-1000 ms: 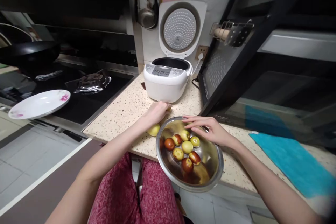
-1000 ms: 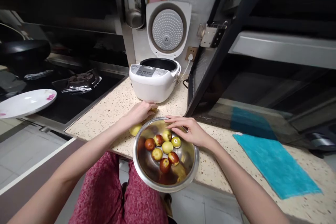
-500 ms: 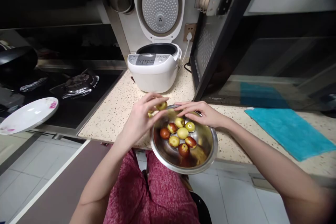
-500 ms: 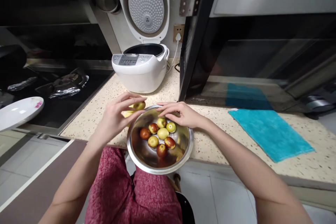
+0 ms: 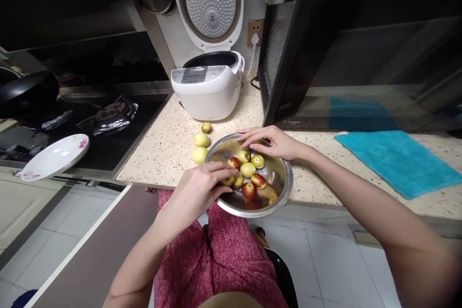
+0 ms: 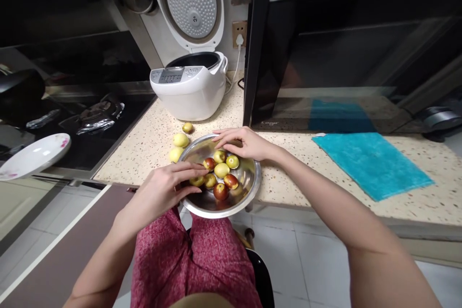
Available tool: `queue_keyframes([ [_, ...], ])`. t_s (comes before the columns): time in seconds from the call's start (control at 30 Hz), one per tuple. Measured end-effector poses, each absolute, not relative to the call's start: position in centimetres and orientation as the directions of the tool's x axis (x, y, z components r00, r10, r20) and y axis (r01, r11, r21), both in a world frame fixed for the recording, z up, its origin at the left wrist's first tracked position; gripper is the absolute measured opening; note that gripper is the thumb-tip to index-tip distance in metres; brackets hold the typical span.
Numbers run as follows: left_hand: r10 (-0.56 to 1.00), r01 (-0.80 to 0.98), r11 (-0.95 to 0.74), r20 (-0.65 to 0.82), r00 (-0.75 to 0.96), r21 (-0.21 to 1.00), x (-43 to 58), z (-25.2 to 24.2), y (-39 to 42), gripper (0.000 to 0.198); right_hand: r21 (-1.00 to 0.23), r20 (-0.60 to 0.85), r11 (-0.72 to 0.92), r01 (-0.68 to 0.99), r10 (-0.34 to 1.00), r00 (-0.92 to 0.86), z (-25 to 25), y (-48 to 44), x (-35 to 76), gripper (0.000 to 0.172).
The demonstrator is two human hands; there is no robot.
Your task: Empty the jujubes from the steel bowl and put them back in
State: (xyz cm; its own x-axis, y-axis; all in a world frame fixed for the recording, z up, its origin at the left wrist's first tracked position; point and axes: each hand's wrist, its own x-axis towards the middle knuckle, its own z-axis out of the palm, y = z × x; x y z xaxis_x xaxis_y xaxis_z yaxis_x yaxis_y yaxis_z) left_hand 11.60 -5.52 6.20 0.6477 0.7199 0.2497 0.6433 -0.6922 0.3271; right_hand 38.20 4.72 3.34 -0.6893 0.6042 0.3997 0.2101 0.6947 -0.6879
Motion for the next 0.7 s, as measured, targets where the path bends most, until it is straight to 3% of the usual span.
queue_keyframes([
  [0.23, 0.72, 0.648, -0.694, 0.307, 0.622, 0.314, 11.0, 5.9, -7.8, 0.029, -0.686, 0.398, 0.697, 0.207, 0.598, -0.696, 3.5, 4.7, 38.2, 0.022],
  [0.47, 0.671, 0.714, -0.693, 0.452, 0.588, 0.099, 10.8, 4.4, -10.6, 0.044, -0.698, 0.395, 0.686, 0.205, 0.608, -0.689, 3.5, 4.6, 38.1, 0.02],
  [0.7, 0.646, 0.699, -0.713, 0.442, 0.623, 0.055, 11.6, 4.1, -10.7, 0.047, -0.671, 0.4, 0.71, 0.214, 0.589, -0.702, 3.5, 4.8, 38.1, 0.022],
])
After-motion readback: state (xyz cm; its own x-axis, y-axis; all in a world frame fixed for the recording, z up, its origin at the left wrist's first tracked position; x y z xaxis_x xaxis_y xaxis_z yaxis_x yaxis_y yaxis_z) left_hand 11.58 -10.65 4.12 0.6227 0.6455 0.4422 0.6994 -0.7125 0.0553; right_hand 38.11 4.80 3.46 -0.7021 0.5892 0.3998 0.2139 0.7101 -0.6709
